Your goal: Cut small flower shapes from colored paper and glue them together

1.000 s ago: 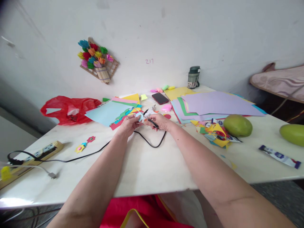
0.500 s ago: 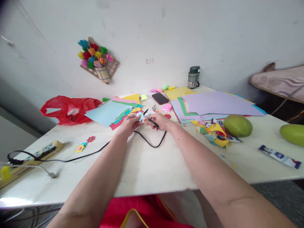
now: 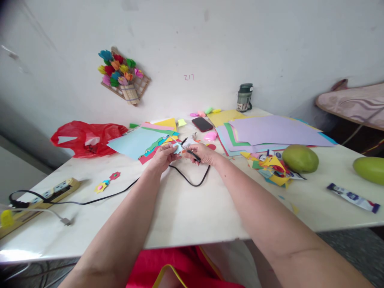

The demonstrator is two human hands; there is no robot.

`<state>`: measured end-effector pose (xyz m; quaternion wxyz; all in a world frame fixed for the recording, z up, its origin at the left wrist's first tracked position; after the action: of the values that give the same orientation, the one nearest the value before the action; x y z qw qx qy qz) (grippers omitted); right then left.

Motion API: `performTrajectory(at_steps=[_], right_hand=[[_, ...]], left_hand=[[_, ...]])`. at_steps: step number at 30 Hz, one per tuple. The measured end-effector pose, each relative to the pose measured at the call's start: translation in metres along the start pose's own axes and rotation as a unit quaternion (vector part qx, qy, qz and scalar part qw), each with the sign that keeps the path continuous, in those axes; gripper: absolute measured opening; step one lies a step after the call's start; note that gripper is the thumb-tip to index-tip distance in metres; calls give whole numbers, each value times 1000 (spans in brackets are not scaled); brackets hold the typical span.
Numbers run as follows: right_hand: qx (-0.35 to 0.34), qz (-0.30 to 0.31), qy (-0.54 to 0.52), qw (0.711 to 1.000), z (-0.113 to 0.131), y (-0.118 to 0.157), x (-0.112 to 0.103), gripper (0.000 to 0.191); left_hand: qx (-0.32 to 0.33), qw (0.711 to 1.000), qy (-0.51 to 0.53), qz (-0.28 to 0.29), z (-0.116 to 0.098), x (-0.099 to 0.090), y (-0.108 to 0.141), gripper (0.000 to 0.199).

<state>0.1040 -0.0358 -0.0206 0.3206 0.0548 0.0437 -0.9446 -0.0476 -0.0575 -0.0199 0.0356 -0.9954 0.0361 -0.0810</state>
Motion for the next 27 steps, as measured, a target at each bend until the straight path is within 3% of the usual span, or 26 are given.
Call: performTrajectory(at_steps=[27], right_hand=[[-9,-15,-13,1000,4,-1,3,26]], left_hand=[[7,1000,-5,13,0,1,0,33]])
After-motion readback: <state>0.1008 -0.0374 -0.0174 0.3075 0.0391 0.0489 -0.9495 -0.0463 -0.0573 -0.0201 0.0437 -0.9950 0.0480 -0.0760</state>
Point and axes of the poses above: each hand's wrist, its own y-axis away from the middle knuckle, its own x-axis out of the palm, z = x × y, the point moved 5 cm from there along -y, towards the middle knuckle, and after that the axes turned 8 degrees about -y, right-handed, at the moved point
